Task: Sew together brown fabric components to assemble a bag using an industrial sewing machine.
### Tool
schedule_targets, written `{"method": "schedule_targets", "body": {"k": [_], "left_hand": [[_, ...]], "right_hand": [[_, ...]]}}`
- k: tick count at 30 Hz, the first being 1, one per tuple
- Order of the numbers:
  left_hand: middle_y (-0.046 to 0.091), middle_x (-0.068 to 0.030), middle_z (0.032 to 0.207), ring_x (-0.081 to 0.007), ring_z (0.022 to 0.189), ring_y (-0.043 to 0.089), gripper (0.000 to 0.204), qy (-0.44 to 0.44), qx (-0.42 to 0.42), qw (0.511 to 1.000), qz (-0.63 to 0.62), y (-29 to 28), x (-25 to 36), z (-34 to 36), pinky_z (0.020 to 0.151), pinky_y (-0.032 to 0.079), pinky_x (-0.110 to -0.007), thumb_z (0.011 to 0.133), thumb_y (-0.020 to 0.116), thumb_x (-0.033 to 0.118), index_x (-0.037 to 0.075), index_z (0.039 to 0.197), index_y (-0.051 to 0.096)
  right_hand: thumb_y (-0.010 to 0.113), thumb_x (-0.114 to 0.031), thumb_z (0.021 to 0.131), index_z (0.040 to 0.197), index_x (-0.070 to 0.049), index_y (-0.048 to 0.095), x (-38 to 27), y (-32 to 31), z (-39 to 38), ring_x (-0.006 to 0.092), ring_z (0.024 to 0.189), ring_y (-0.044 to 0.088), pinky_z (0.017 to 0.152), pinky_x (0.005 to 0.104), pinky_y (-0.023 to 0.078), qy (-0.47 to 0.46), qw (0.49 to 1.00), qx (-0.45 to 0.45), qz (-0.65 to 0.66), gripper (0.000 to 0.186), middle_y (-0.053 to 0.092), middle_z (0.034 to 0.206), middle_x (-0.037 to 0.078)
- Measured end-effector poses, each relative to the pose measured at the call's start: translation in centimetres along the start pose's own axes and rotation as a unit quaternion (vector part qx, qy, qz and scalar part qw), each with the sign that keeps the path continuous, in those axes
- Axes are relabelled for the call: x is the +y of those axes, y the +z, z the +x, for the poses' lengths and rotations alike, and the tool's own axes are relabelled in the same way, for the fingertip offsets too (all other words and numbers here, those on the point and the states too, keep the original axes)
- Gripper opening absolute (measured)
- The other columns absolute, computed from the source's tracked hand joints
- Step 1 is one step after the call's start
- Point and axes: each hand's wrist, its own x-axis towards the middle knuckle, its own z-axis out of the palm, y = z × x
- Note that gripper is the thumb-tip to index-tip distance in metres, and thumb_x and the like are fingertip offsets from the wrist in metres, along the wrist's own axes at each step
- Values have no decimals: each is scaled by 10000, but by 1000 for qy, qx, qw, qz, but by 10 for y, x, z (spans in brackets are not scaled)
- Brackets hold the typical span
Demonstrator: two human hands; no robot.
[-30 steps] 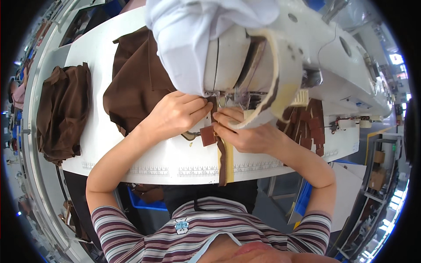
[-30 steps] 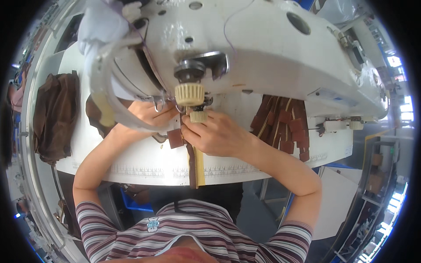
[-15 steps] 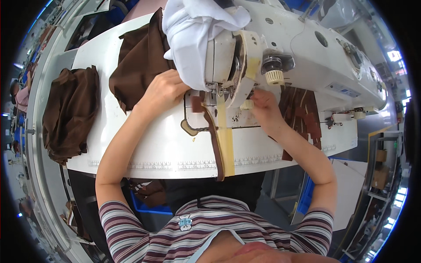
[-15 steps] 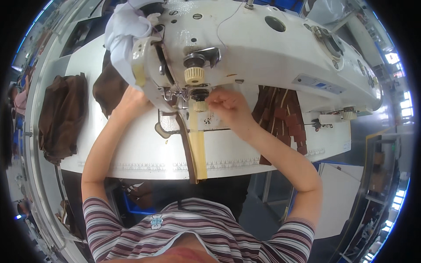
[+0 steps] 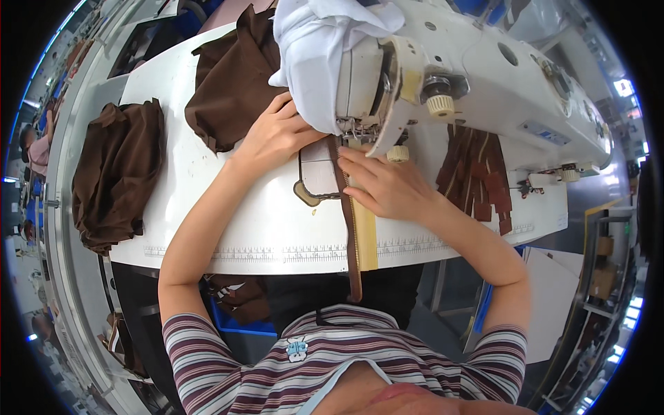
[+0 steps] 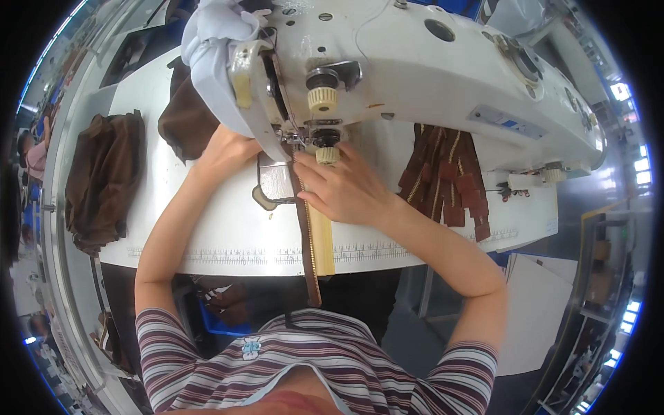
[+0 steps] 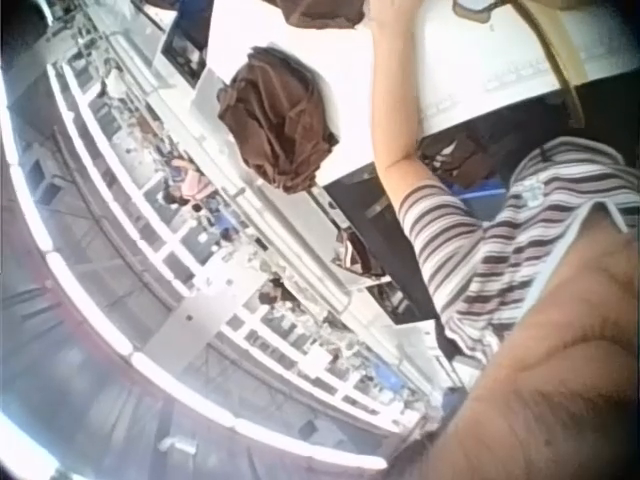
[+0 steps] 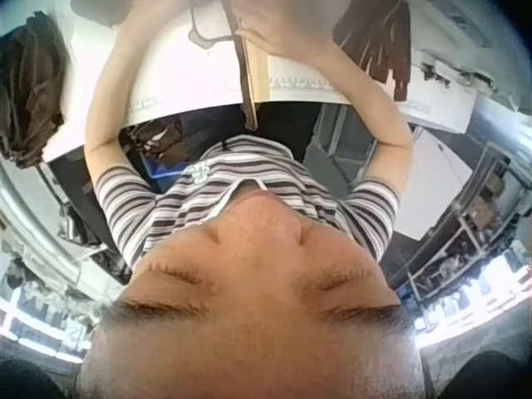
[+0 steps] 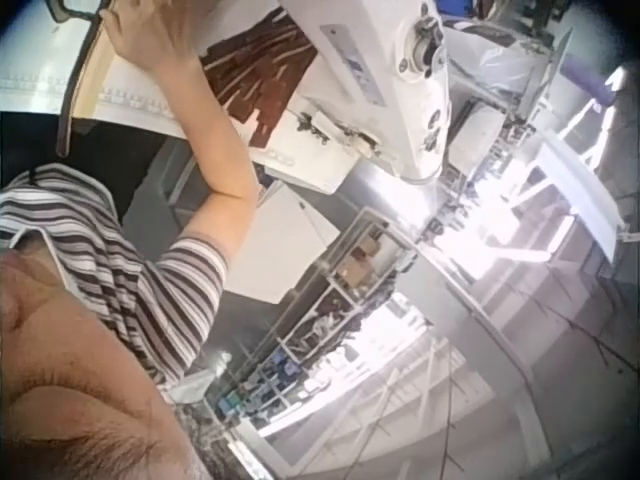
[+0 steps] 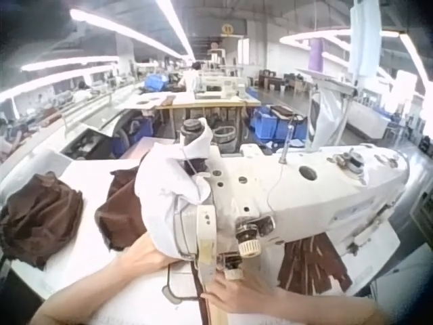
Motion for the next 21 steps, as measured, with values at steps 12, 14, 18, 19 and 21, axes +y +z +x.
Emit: {"method": "schedule_targets", "body": {"k": [12, 14, 18, 19, 21], "left_hand": [[635, -95, 1069, -303, 1038, 575, 347, -220, -98, 951, -196, -28, 7, 17, 749, 529, -376, 663, 621, -78, 32, 985, 690], [649, -41, 1083, -260, 1050, 588, 312, -254, -77, 964, -1, -53, -23, 34, 704, 553, -378, 686, 634, -53, 74, 961, 709], [558, -43, 1289, -250, 1327, 394, 246, -57, -20, 924, 379, -37, -172, 12, 1009, 418, -511, 789, 598, 82, 208, 958, 725], [524, -55, 1324, -258, 1359, 336, 234, -97, -94, 943, 303, -40, -198, 8, 1043, 353, -555, 797, 599, 107, 203, 972, 720], [560, -76, 1285, -259, 1323, 388, 224, -121, -89, 958, 246, -72, -227, 4, 1052, 348, -527, 787, 625, 133, 159, 991, 714]], "right_hand": [[670, -276, 827, 1174, -74, 622, 2, -7, -1, 253, 1056, 558, 929, 401, 453, 44, 995, -20, -90, 404, 568, 1280, 55], [676, -248, 822, 1157, -66, 629, 1, -8, -4, 260, 1057, 564, 916, 402, 463, 41, 995, -14, -88, 385, 573, 1273, 75], [691, -180, 800, 1071, -46, 655, -21, -12, 7, 265, 992, 601, 854, 393, 501, -5, 997, -16, -74, 304, 610, 1191, 118], [693, -161, 793, 1047, -44, 661, -21, -12, 6, 264, 983, 606, 831, 385, 512, -17, 997, -17, -75, 282, 617, 1169, 121], [702, -108, 768, 1002, -36, 671, -26, -17, 6, 257, 968, 616, 775, 368, 538, -37, 997, -27, -63, 246, 636, 1111, 118]]}}
